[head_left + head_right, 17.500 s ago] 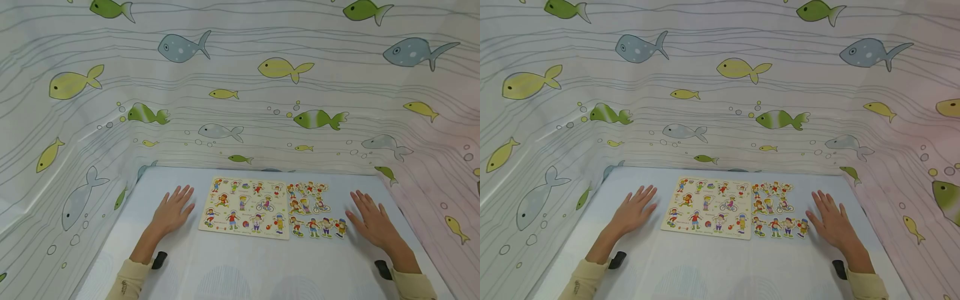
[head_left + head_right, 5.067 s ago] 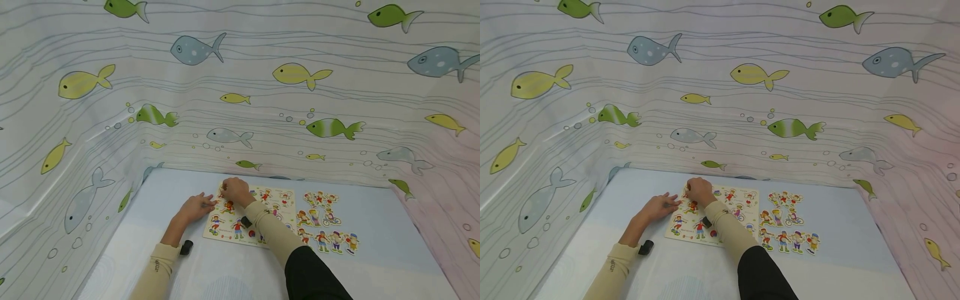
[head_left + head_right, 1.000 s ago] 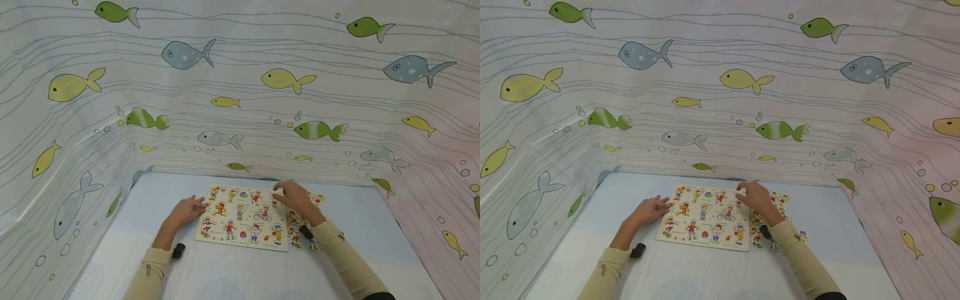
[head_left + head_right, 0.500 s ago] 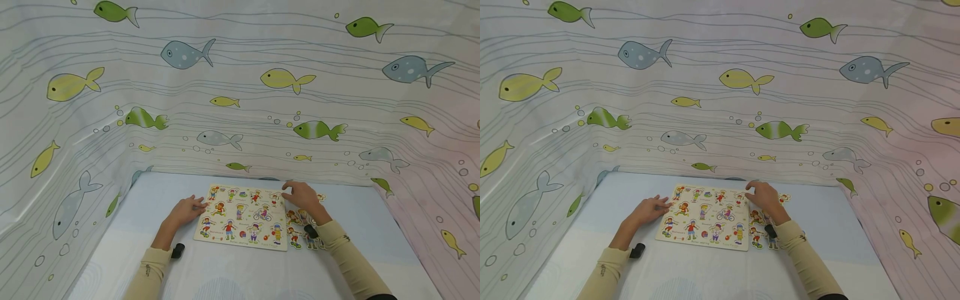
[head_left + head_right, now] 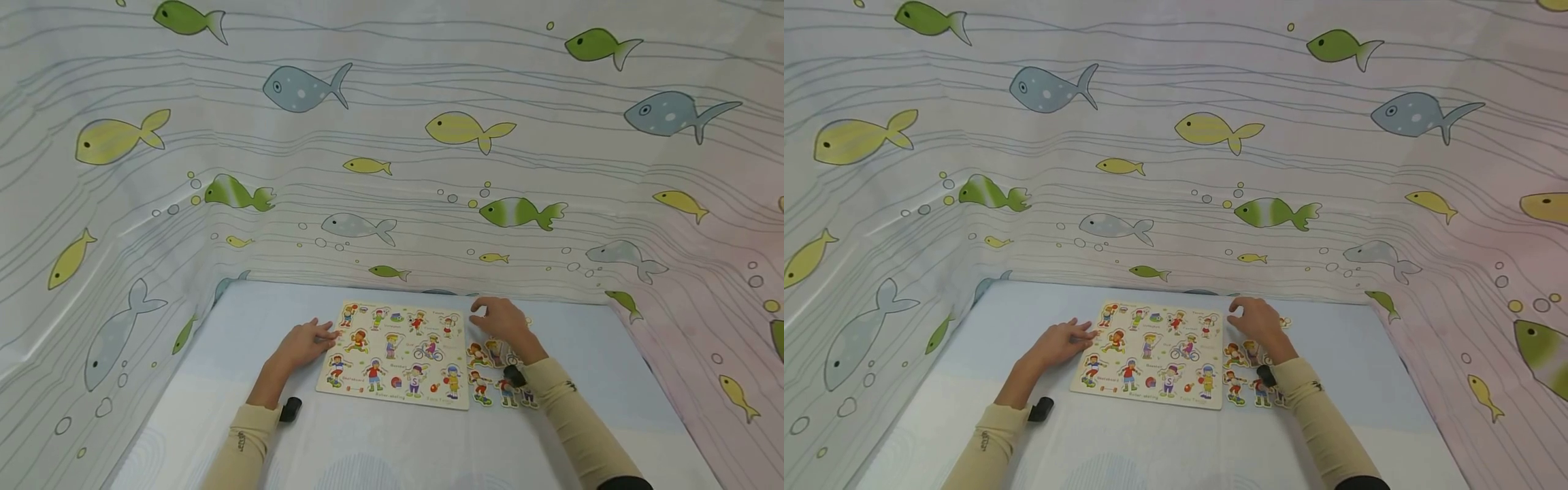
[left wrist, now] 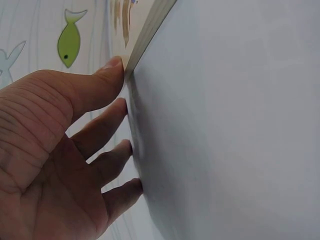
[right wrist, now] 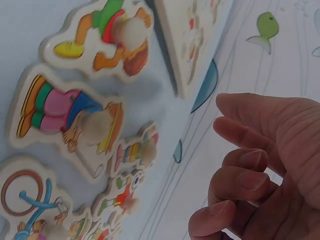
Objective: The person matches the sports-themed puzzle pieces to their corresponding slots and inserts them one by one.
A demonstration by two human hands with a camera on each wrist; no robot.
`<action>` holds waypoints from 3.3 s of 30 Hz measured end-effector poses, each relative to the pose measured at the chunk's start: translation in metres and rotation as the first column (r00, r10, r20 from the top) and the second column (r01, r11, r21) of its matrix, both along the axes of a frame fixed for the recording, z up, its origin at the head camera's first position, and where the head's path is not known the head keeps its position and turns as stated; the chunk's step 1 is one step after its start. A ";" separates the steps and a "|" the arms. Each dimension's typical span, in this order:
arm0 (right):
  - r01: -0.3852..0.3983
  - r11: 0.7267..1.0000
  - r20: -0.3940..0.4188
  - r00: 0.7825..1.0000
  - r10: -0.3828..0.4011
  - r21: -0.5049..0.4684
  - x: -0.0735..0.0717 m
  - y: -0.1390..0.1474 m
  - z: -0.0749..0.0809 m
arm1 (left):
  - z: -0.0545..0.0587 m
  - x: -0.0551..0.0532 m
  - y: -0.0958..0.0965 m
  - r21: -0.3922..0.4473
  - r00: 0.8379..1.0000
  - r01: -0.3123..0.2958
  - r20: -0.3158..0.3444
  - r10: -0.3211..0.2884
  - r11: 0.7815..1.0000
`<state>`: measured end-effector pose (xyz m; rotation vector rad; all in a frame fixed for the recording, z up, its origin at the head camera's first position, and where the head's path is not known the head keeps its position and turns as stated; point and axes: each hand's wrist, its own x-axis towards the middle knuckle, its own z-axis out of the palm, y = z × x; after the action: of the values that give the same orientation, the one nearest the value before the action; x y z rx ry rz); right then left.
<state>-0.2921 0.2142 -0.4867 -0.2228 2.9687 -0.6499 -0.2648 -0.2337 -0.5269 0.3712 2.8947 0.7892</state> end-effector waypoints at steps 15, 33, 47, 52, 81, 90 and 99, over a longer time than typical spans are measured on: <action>0.005 0.999 0.060 0.998 -0.007 0.034 -0.006 0.019 -0.006 | -0.002 -0.001 0.000 0.010 1.000 -0.001 -0.001 0.001 1.000; 0.008 0.997 0.106 0.994 -0.016 0.077 -0.005 0.031 -0.014 | 0.002 0.002 0.001 0.009 1.000 -0.001 0.013 0.001 1.000; -0.008 0.999 0.077 0.997 0.004 0.048 -0.003 0.034 -0.016 | -0.001 0.002 0.001 0.009 1.000 -0.002 0.003 0.002 1.000; 0.007 0.999 0.073 0.997 -0.010 0.042 -0.004 0.032 -0.013 | -0.001 0.002 0.001 0.001 1.000 0.000 -0.014 0.000 1.000; -0.067 0.995 -0.020 0.997 0.068 0.069 0.004 0.008 0.008 | -0.004 -0.001 0.001 -0.004 1.000 -0.007 0.000 0.007 1.000; -0.081 0.994 -0.033 0.996 0.084 0.073 0.007 -0.006 0.014 | -0.003 0.000 0.001 -0.007 1.000 -0.009 -0.002 0.009 1.000; -0.130 0.990 -0.040 0.990 0.132 0.051 0.007 -0.018 0.018 | -0.002 0.000 0.002 -0.010 1.000 -0.014 0.002 0.014 1.000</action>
<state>-0.2847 0.1965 -0.4683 -0.4296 2.9745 -0.5637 -0.2650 -0.2321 -0.5288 0.3489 2.9015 0.7769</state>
